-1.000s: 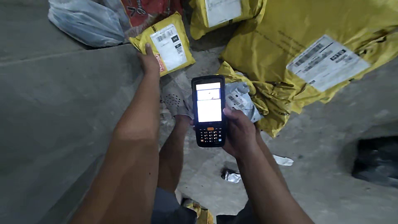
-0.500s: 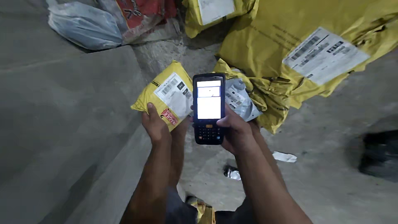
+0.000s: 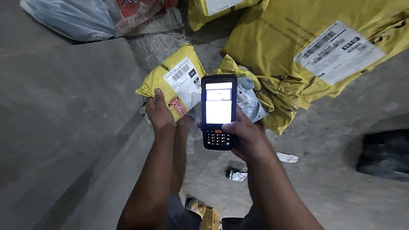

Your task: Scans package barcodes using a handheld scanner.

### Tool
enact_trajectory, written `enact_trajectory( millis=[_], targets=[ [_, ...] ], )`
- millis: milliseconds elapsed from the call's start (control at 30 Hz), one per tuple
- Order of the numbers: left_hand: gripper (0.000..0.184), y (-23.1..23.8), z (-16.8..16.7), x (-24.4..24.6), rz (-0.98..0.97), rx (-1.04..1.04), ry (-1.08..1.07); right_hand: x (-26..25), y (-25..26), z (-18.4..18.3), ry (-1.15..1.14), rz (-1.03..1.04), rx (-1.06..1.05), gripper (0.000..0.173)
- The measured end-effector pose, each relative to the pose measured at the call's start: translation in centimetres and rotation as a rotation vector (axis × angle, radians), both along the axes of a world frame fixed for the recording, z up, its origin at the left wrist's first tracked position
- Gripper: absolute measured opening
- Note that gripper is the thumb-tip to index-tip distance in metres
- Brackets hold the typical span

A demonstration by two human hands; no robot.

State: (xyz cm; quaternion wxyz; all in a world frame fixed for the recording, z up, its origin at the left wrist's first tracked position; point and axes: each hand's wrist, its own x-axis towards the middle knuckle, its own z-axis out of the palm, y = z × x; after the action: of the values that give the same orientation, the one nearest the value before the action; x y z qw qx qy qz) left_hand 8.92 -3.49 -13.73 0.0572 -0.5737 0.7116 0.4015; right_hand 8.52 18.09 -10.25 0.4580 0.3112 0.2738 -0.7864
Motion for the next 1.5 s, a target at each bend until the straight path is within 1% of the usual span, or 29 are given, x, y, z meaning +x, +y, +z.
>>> enact_trajectory(
  millis=[100,167,233,367,433,500,700,833,1000,1100,1333,1500],
  targets=[
    [0.033,-0.4,1.2,-0.2,-0.154,-0.008,0.099,-0.3,-0.3,0.2,0.045,0.075,0.107,0.054],
    [0.026,-1.1,1.3,-0.2,-0.228,-0.027,0.209,-0.4,-0.5,0.2,0.069,0.117,0.194,0.051],
    [0.024,-1.7,1.4,-0.2,-0.288,-0.024,0.281,-0.6,-0.9,0.2,0.068,0.144,0.266,0.047],
    [0.023,-2.4,1.4,0.2,-0.354,-0.054,0.275,-0.6,-1.4,0.0,0.024,0.109,0.266,0.043],
    [0.024,-2.5,1.4,0.5,-0.378,-0.06,0.246,-0.7,-1.6,0.0,0.005,0.095,0.261,0.043],
    [0.025,-2.7,1.5,0.8,-0.403,-0.039,0.232,-0.8,-1.9,0.2,-0.013,0.107,0.3,0.047],
    [0.019,-3.1,1.2,1.3,-0.421,-0.002,0.303,-0.8,-2.6,0.3,-0.033,0.149,0.411,0.047],
    [0.019,-3.5,1.1,1.5,-0.459,0.015,0.361,-0.5,-2.2,0.1,0.032,0.129,0.298,0.05],
    [0.018,-3.4,1.3,1.3,-0.46,0.016,0.371,-0.5,-2.3,0.0,0.051,0.131,0.242,0.042],
    [0.018,-3.4,1.2,1.3,-0.458,0.032,0.399,-0.5,-2.6,0.2,0.059,0.137,0.259,0.04],
    [0.019,-3.4,1.5,1.2,-0.421,0.058,0.381,-0.4,-2.5,0.3,0.123,0.136,0.271,0.048],
    [0.023,-3.4,1.8,1.1,-0.415,0.07,0.351,-0.3,-2.5,0.4,0.116,0.098,0.307,0.045]
  ],
)
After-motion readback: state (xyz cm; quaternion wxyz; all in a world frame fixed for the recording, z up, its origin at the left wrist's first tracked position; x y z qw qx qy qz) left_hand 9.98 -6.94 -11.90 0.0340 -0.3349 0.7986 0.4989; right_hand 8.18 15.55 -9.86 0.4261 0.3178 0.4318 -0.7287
